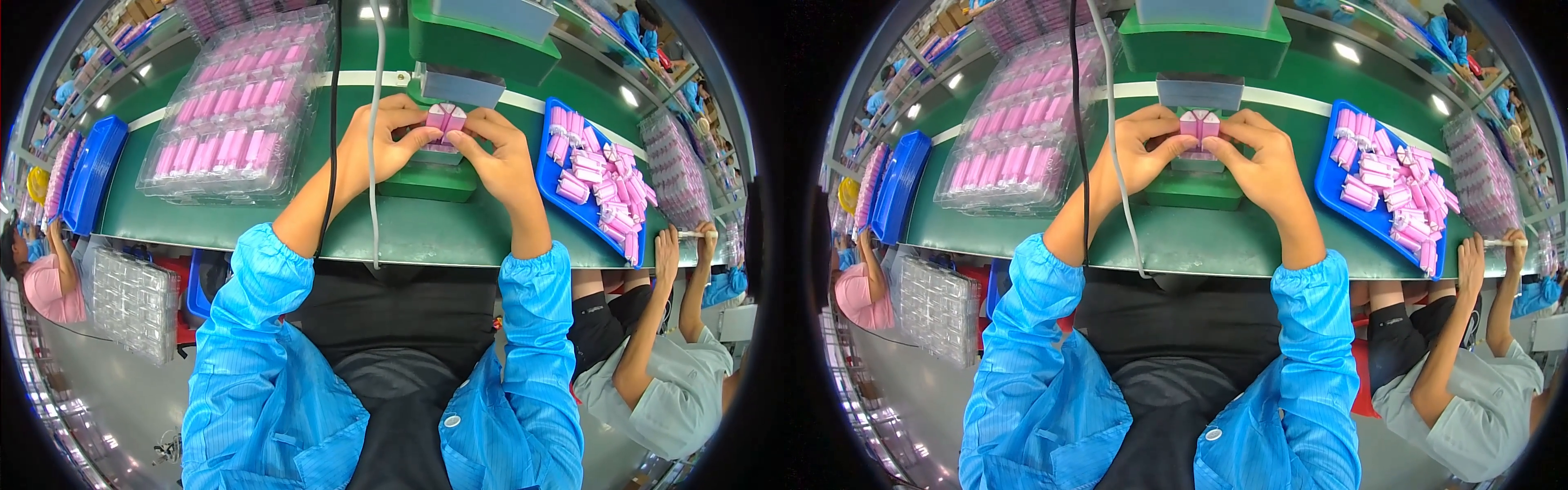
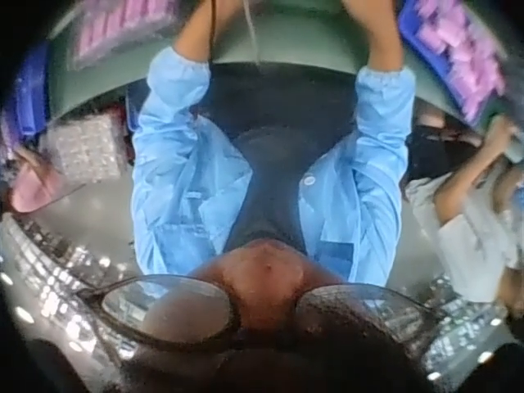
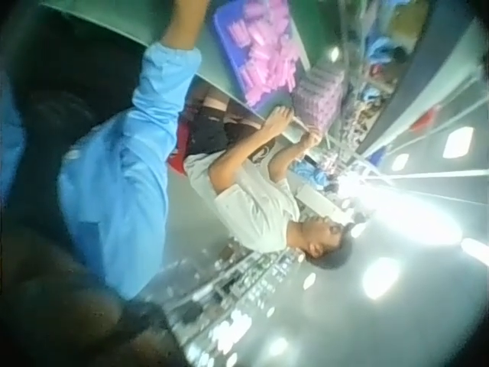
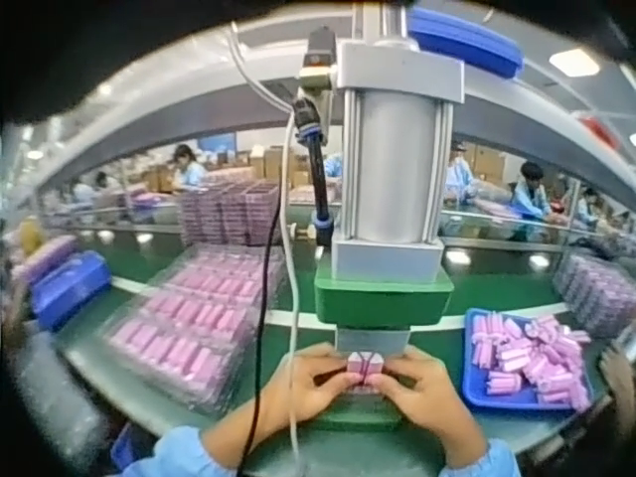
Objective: The person assembles small electronic components by placing them into a press machine, then sorts the assembled components into plastic trays by hand.
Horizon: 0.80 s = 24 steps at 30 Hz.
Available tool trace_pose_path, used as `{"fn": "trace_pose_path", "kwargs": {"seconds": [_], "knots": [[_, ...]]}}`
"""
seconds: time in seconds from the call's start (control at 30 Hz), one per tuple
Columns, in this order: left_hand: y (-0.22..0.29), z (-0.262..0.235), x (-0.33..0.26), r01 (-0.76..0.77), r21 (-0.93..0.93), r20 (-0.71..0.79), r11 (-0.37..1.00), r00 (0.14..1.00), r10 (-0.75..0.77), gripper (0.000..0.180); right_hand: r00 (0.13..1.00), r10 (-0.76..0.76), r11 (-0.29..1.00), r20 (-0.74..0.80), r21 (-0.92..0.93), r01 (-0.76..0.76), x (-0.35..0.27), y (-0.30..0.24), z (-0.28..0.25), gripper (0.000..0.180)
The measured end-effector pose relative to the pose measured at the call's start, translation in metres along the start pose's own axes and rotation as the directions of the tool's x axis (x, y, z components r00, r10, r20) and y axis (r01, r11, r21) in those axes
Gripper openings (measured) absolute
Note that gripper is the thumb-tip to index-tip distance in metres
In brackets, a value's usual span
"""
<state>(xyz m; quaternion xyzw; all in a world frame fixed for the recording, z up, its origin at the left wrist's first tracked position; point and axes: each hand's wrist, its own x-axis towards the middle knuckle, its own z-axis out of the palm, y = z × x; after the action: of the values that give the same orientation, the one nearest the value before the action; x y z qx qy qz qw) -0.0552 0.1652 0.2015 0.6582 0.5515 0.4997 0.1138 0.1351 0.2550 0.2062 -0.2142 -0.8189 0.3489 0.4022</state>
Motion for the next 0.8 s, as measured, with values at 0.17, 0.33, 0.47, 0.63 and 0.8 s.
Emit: {"fn": "trace_pose_path", "kwargs": {"seconds": [0.17, 0.33, 0.47, 0.63, 0.8], "knots": [[0.003, -0.002, -0.001, 0.031, -0.01, 0.015, 0.999, 0.999, -0.031, 0.018, 0.996, -0.086, 0.993, -0.03, -0.079, 0.084, 0.0, 0.002, 0.003, 0.019], [-0.006, 0.003, 0.0, 0.018, -0.08, -0.03, 0.997, 0.999, -0.021, 0.019, 0.984, -0.15, 0.988, -0.094, -0.04, 0.147, 0.0, 0.009, 0.008, 0.019], [-0.009, 0.002, -0.002, 0.008, -0.072, -0.016, 0.997, 1.0, -0.01, 0.018, 0.991, -0.116, 0.993, -0.061, -0.006, 0.115, -0.002, 0.015, 0.009, 0.02], [-0.004, 0.002, -0.001, 0.128, -0.151, 0.027, 0.98, 0.992, -0.125, 0.02, 0.999, -0.009, 0.999, -0.034, 0.041, 0.011, -0.004, 0.009, 0.005, 0.018], [-0.009, 0.002, -0.003, 0.094, -0.153, 0.016, 0.984, 0.996, -0.093, 0.021, 0.999, -0.03, 0.996, -0.023, 0.084, 0.032, -0.003, 0.016, 0.008, 0.017]]}}
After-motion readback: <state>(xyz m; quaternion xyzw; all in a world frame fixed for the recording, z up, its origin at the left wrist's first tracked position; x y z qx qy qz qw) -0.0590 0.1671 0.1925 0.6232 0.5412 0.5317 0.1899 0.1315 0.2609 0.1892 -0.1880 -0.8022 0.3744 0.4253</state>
